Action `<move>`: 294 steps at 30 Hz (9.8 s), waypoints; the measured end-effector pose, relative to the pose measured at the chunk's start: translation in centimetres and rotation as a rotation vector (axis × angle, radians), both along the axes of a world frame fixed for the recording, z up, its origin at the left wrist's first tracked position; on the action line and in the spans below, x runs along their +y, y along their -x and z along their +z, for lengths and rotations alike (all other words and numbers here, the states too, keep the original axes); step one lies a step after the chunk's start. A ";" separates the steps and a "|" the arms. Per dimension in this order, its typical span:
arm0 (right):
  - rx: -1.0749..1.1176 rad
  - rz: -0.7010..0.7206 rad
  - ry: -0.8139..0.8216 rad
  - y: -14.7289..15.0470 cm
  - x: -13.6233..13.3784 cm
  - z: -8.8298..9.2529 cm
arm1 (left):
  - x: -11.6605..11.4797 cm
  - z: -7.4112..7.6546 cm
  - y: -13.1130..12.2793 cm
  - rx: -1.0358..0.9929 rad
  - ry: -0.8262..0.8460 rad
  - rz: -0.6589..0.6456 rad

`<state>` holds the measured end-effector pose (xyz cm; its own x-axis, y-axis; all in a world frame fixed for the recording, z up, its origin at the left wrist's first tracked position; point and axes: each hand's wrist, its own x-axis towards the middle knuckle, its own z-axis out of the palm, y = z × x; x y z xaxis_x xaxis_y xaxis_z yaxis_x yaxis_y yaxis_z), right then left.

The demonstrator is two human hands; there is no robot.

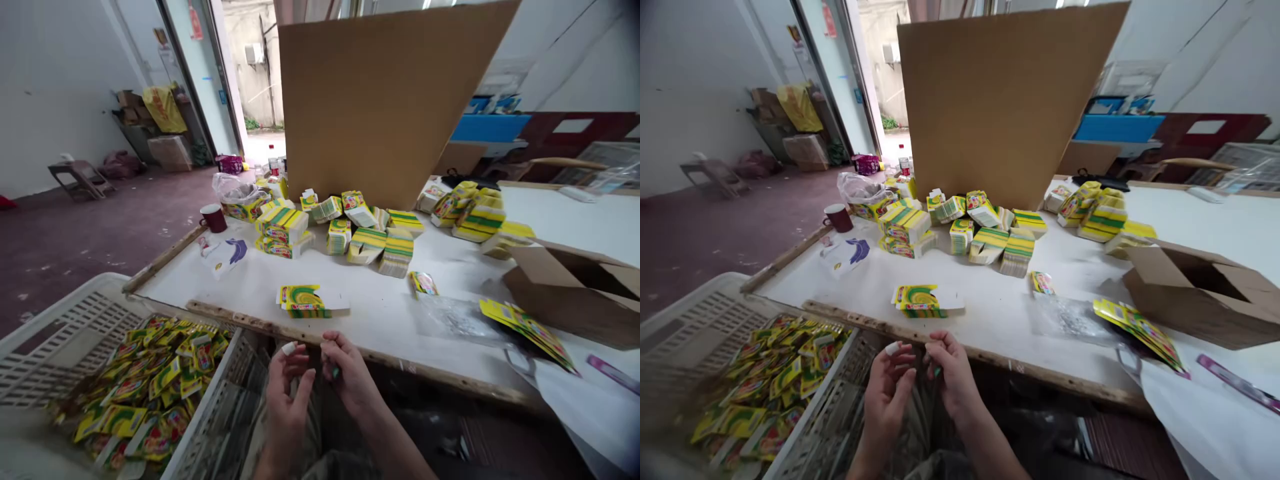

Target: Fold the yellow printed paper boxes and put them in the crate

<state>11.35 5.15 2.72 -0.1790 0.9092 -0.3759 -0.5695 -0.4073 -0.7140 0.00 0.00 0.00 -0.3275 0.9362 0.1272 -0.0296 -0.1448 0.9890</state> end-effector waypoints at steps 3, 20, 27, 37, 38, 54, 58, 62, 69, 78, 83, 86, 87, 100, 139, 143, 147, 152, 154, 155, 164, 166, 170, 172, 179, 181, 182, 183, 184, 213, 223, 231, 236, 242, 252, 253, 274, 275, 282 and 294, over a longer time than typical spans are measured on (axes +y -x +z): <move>-0.002 0.043 -0.015 0.4 -0.9 0.1 | -0.2 0.6 -0.5 -0.023 0.013 -0.020; -1.419 0.180 -0.791 0.8 9.0 -0.7 | 1.2 -1.0 2.4 -0.085 0.201 0.064; -1.602 0.335 -0.841 0.0 9.1 -0.2 | 1.2 -1.9 3.4 -0.073 0.285 0.064; -1.619 0.455 -0.808 -0.5 10.7 0.3 | 1.8 -0.8 3.6 -0.129 0.278 0.003; -1.605 0.454 -0.806 -0.5 10.7 0.2 | 1.7 -0.8 3.6 -0.131 0.279 0.000; -0.916 0.439 -0.729 0.0 2.3 2.6 | 3.8 2.1 -0.3 -0.782 -0.007 0.083; -0.984 0.281 -0.824 0.7 0.5 2.0 | 3.5 1.9 -0.6 -0.705 -0.070 0.205; -0.890 0.342 -0.710 0.8 -0.2 1.6 | 2.8 1.4 -0.3 -0.685 -0.095 0.188; -0.761 0.311 -0.683 0.9 -1.3 1.1 | 3.5 2.5 0.2 -0.936 -0.141 0.129; -0.566 0.383 -0.521 0.9 -0.6 0.9 | 3.7 2.9 0.3 -0.931 -0.176 0.179; -0.549 0.267 -0.451 0.5 -0.2 0.0 | 3.6 3.3 0.4 -0.905 -0.155 0.201; -0.214 0.243 -0.191 0.0 0.3 -0.2 | 3.6 3.2 0.9 -0.851 -0.164 0.264; -0.079 0.245 -0.107 -0.2 0.4 -0.2 | 3.6 3.1 1.0 -0.838 -0.163 0.292; 0.386 0.269 0.108 -0.4 0.1 0.1 | 3.0 3.2 0.6 -0.824 -0.154 0.335; -0.807 0.224 -0.627 1.3 -2.7 0.8 | 2.5 1.5 -0.9 -0.493 -0.257 0.387; -0.811 0.149 -0.883 0.9 -3.1 0.9 | 2.6 1.7 -0.7 -0.568 -0.173 0.370; -0.723 0.307 -0.663 0.4 -3.0 1.0 | 2.2 1.9 -0.5 -0.528 -0.082 0.342; -0.861 0.312 -0.654 0.4 -2.9 1.1 | 2.0 2.1 -0.6 -0.562 -0.010 0.233; -0.797 0.366 -0.625 0.5 -3.2 1.1 | 2.2 2.5 -0.6 -0.699 0.006 0.139; -0.739 0.397 -0.586 0.6 -3.4 1.2 | 2.4 2.7 -0.7 -0.787 0.000 0.093; -0.649 0.330 -0.472 0.1 -2.2 1.1 | 1.9 1.8 -0.6 -0.659 -0.021 0.126; -0.648 0.282 -0.487 -0.3 -1.8 0.9 | 1.7 1.2 -0.3 -0.592 0.003 0.113; -0.683 0.285 -0.475 -1.0 -1.3 0.6 | 1.6 0.2 0.6 -0.529 0.063 0.218; -0.760 0.263 -0.527 -1.6 -1.0 0.7 | 1.5 0.4 1.6 -0.523 0.057 0.206; -1.194 0.412 -1.355 -3.1 -0.9 2.4 | -0.1 5.3 6.2 0.169 0.111 -0.252; -1.200 0.512 -1.475 -3.0 -1.3 2.8 | -0.4 5.8 5.9 0.397 0.250 -0.444; -1.195 0.495 -1.483 -3.0 -1.4 2.9 | -0.6 5.7 5.5 0.449 0.282 -0.491; -1.192 0.421 -1.444 -3.1 -1.5 2.9 | -0.7 5.5 5.1 0.472 0.297 -0.498; -1.182 0.294 -1.356 -3.2 -1.6 2.7 | -0.8 5.1 4.7 0.482 0.304 -0.463; -0.828 0.306 -0.844 -1.4 -2.5 -1.6 | -1.5 2.0 2.5 0.654 0.170 -0.142; -0.882 0.631 -1.060 -3.6 -0.9 0.5 | -2.0 3.7 5.3 0.688 0.195 -0.264; -0.865 0.609 -1.004 -3.2 -0.9 1.2 | -1.8 4.1 5.2 0.837 0.150 -0.242; -0.763 0.716 -0.993 -3.3 -0.6 0.8 | -1.8 4.2 5.6 0.799 0.202 -0.332; -0.839 0.633 -0.959 -2.7 -0.4 0.5 | -1.4 3.6 5.6 0.923 0.114 -0.282; -1.005 0.403 -0.905 -0.7 0.7 0.4 | -1.6 1.8 8.3 1.021 0.105 -0.080; -1.068 0.343 -0.920 -0.8 1.7 0.7 | -1.8 1.8 9.5 1.041 0.112 -0.001; -1.576 0.351 -0.924 -0.4 3.2 3.3 | 0.0 0.1 3.1 -0.292 0.170 -0.076; -1.502 0.406 -0.936 -0.3 2.2 3.4 | 0.5 0.2 2.2 -0.411 0.146 -0.073; -0.912 0.436 -0.696 0.7 -0.6 1.7 | 1.7 1.6 -0.1 -0.589 0.041 0.127; -0.800 0.489 -0.722 1.1 -2.8 1.8 | 1.7 2.9 0.4 -0.656 -0.012 0.332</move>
